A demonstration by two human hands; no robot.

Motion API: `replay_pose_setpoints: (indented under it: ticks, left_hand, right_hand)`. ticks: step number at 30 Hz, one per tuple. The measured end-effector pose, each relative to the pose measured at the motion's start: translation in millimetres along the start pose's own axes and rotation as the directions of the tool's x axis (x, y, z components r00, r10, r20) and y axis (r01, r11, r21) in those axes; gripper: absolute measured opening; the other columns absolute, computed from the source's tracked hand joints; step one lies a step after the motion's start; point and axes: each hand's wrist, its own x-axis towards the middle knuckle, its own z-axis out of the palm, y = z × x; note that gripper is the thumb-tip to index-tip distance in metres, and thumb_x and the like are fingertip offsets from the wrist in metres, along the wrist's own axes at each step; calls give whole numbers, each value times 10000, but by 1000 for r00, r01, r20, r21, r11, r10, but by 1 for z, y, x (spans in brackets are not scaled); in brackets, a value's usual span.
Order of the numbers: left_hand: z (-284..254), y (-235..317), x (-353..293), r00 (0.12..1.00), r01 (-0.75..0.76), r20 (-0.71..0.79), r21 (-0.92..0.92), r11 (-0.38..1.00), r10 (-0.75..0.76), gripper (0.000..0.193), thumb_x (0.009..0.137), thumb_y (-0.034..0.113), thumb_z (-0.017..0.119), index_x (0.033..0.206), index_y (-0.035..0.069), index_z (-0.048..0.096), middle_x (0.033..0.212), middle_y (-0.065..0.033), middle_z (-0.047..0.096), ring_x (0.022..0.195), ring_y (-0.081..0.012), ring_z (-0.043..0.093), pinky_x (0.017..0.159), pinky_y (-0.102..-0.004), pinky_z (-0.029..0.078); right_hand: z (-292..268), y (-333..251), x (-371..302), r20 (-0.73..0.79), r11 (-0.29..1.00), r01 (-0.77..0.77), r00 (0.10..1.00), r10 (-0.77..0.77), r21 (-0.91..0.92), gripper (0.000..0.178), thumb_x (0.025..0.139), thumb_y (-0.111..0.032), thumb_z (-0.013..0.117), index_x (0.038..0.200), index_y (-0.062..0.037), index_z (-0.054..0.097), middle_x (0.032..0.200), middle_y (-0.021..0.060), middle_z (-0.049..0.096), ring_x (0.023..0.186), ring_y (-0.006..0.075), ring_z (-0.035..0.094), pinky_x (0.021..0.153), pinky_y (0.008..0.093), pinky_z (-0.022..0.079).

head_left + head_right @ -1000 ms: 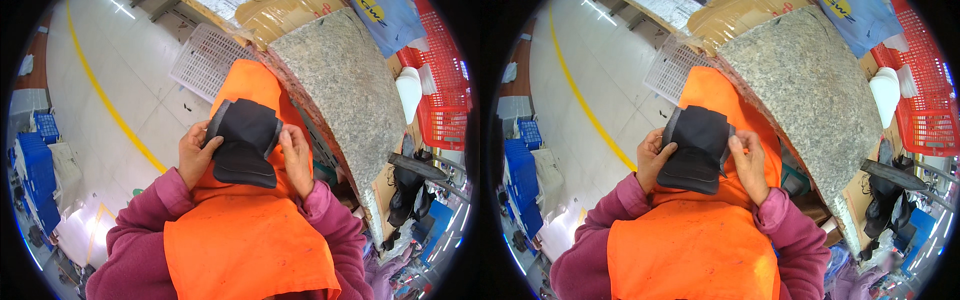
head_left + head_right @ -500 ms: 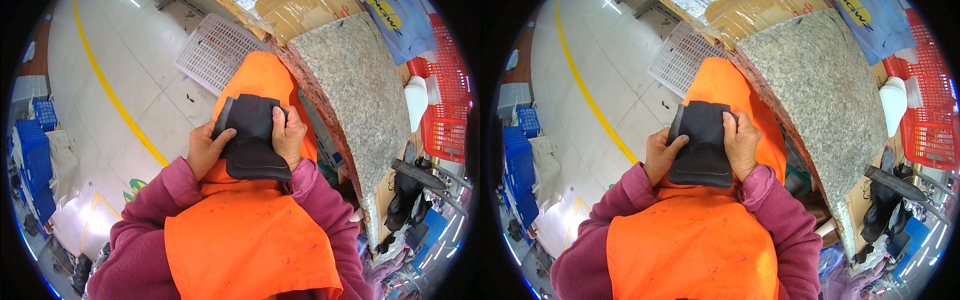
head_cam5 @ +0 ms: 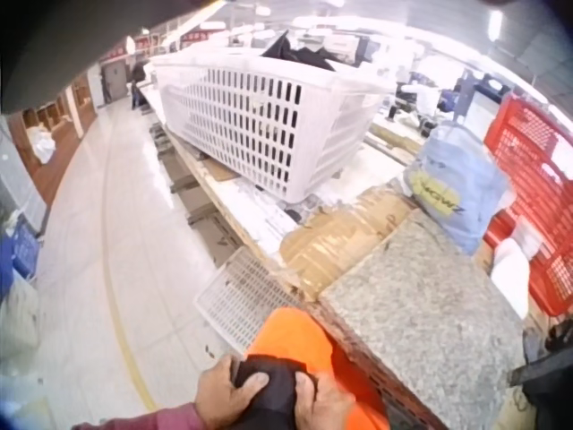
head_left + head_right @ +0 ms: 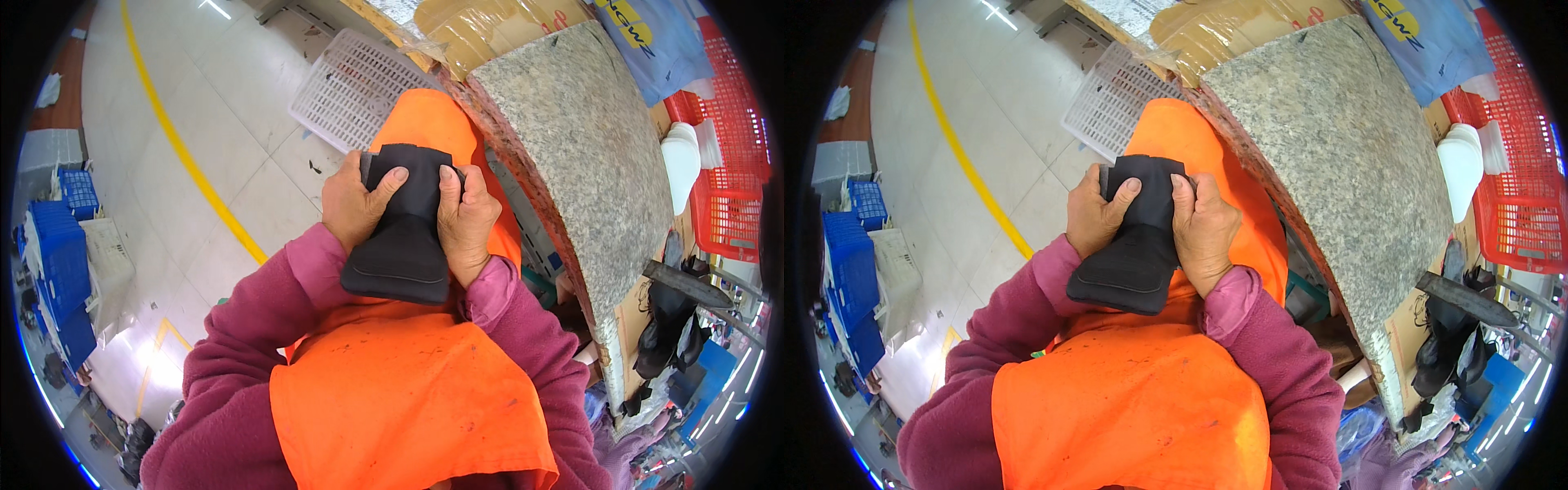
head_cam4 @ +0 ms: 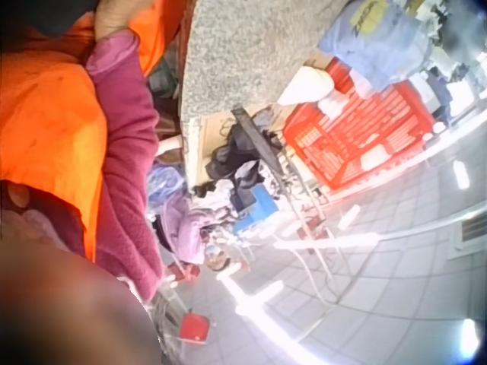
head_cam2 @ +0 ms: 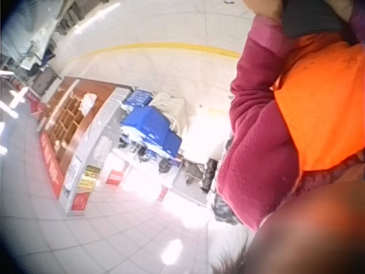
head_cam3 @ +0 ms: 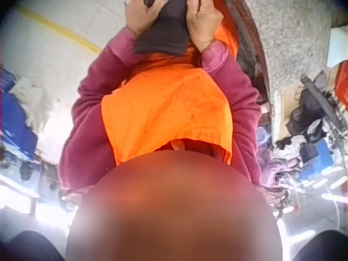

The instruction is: The person assembles a shoe component by hand, inserting a white foam insole into a black upper and folding the edges to secure it. The person then places the assembled unit into a white basket.

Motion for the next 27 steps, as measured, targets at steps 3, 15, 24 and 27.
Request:
replay_pose_setpoints:
  ticks: [3,15,24,27]
  left_hand:
    - [10,-7,3,997,72,10,-179,981,-71,479,848,422,752,970,-26,637,768,-153,678,692,-185,665,634,-325,523]
    - [28,-29,18,993,71,111,-389,918,-29,380,911,340,707,930,-34,642,721,-46,628,674,-86,536,616,-289,489]
    - [11,-47,34,766,642,529,-609,466,-364,623,1026,540,383,1143,-29,609,955,-36,678,857,-126,607,813,-287,491]
    - [-40,-46,52,746,603,562,-341,721,-357,672,1019,581,328,1258,-3,560,1212,-132,635,1102,-202,608,967,-342,462]
  right_hand:
    - [2,6,-4,-17,996,-70,997,71,52,176,916,-203,678,881,-57,586,643,159,613,554,345,624,495,399,471]
    - [12,20,-9,-113,989,-110,986,121,97,161,939,-201,646,977,-79,549,644,145,615,557,329,640,489,400,474]
    - [8,12,-13,-115,994,-112,987,114,20,173,955,-272,619,997,-116,559,685,129,649,572,350,635,513,436,481]
    - [7,8,-16,-120,994,-111,986,113,23,171,953,-266,621,1005,-118,551,675,121,642,558,347,625,503,439,469]
